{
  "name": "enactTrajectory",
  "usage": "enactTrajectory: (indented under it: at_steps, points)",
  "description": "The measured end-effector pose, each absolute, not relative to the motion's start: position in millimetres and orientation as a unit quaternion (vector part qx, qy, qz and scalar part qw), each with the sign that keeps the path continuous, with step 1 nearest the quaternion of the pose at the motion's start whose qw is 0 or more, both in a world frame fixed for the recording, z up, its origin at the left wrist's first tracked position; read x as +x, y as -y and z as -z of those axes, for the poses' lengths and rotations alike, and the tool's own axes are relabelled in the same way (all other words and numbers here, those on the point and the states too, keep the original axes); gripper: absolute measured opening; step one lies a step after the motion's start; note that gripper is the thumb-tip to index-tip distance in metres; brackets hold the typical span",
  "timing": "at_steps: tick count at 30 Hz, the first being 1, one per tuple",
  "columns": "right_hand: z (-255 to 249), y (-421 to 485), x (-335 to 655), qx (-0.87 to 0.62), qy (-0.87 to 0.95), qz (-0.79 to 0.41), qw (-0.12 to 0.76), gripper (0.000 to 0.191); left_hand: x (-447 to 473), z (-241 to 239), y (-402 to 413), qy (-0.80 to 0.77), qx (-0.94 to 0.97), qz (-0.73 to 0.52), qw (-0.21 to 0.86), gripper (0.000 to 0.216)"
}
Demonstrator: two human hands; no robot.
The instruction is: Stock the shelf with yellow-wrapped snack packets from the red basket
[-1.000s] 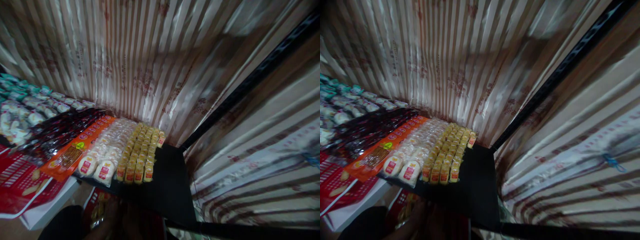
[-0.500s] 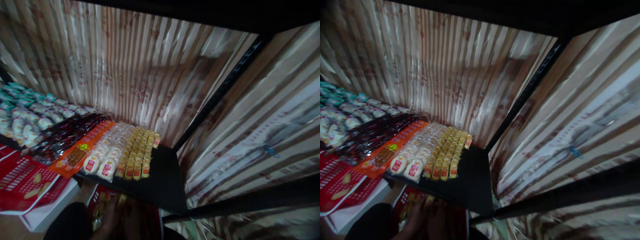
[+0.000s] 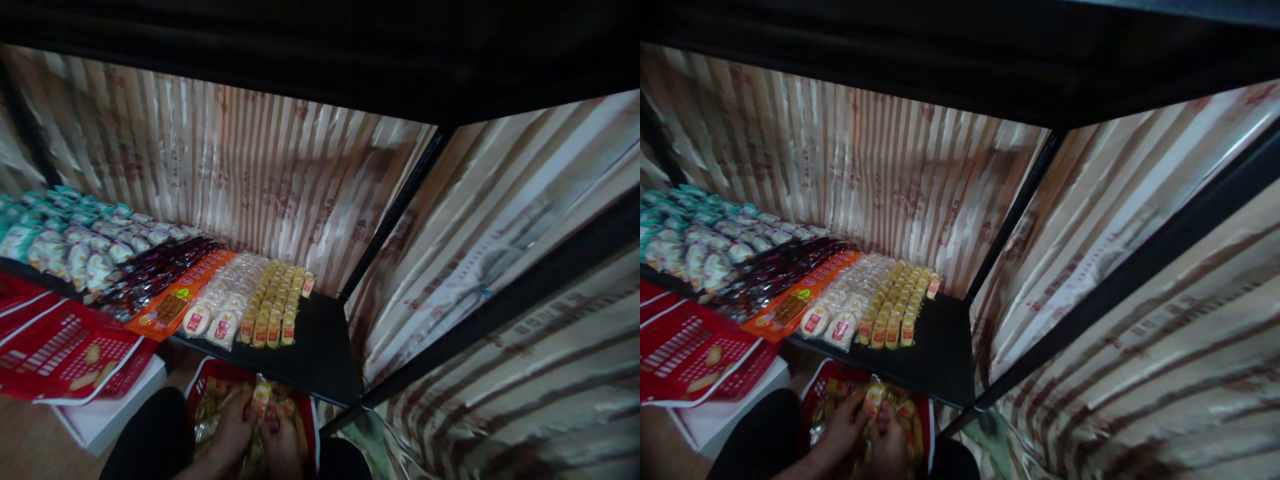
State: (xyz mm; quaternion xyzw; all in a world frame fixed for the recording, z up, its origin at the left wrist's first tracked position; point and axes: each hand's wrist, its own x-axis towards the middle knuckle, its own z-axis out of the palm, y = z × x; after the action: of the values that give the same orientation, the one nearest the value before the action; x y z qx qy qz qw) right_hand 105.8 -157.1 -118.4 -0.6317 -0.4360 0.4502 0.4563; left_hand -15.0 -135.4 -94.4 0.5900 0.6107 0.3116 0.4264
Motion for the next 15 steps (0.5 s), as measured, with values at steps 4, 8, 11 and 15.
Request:
enactTrajectory:
  at_steps: [4, 8, 11, 15]
  points:
    - [89.2, 155.7, 118.4, -0.605, 0.446, -0.445, 0.487, 0.042, -0.3, 73.3, 132.2, -0.597, 0.595, -0.326, 0.428, 0.047]
    - [64.1, 131.7, 140.7, -0.605, 0.429, -0.424, 0.520, 0.044, 26.5, 41.8, 115.6, -0.581, 0.588, -0.356, 0.435, 0.055]
    - [53.9, 98.9, 165.4, -0.625, 0.416, -0.388, 0.535, 0.051, 55.2, 20.7, 98.3, -0.570, 0.593, -0.378, 0.426, 0.055]
    - [55.8, 46.7, 201.2, -0.656, 0.402, -0.318, 0.554, 0.054, 98.4, 11.8, 66.4, -0.554, 0.615, -0.361, 0.430, 0.054]
